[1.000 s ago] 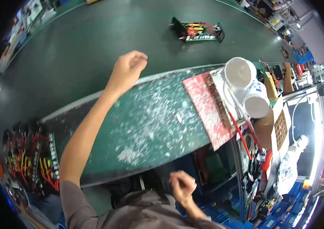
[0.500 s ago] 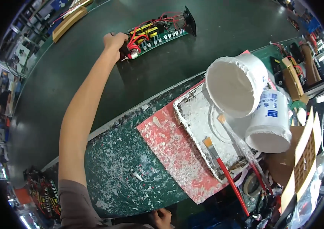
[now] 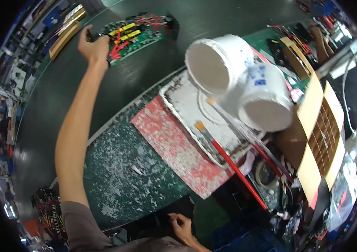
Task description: Applying a liquid coating to electronic circuit boards using a small brush.
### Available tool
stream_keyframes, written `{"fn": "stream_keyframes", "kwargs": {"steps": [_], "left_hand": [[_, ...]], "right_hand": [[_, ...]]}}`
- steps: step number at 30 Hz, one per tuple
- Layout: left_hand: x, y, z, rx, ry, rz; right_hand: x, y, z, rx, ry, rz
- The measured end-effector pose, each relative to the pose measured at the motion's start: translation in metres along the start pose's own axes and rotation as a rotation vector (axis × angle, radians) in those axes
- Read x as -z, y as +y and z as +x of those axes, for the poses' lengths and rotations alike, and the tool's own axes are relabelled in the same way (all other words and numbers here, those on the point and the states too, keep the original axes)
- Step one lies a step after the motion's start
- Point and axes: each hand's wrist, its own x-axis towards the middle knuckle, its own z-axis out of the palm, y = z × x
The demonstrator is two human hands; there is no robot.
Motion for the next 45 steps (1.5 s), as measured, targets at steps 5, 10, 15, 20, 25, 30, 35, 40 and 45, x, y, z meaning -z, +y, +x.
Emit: {"fn": "stream_keyframes", "kwargs": {"steps": [5,10,15,20,25,30,35,40,45], "left_hand": [[0.051,0.044,0.022,-0.224,-0.170,0.064],[0.192,0.138,0.022,-0.437,-0.381,0.298],[0.359,0.187,-0.042,-0.083,-0.263,0.224],[0.448,0.190,-0.158,0.265,-0.151,0.073],[0.466,0.144,-0.210,0.604,-0.130,0.176],[0.502,0.095,-0.233,0.776,-0.030,0.081],[0.507,0.076,-0.231,0.763,-0.204,0.109],[0.516,0.104,-0.246,0.165,-0.415,0.342],[0.508,0.109,-0.252,-0.097,-0.710,0.662]], "right_hand": [[0.006,0.015,-0.015,0.086,0.015,0.029],[0.003,0.017,-0.019,0.118,-0.084,-0.043],[-0.007,0.026,-0.017,0.273,-0.240,-0.142],[-0.017,0.021,-0.028,0.269,-0.485,-0.206],[-0.025,0.024,-0.035,0.360,-0.507,-0.329],[-0.049,-0.026,-0.057,0.590,-0.518,-0.404],[-0.069,-0.081,-0.061,1.072,-0.484,-0.385],[-0.101,-0.119,-0.035,1.223,-0.107,-0.899],[-0.110,-0.138,-0.007,1.030,-0.002,-0.868]]}}
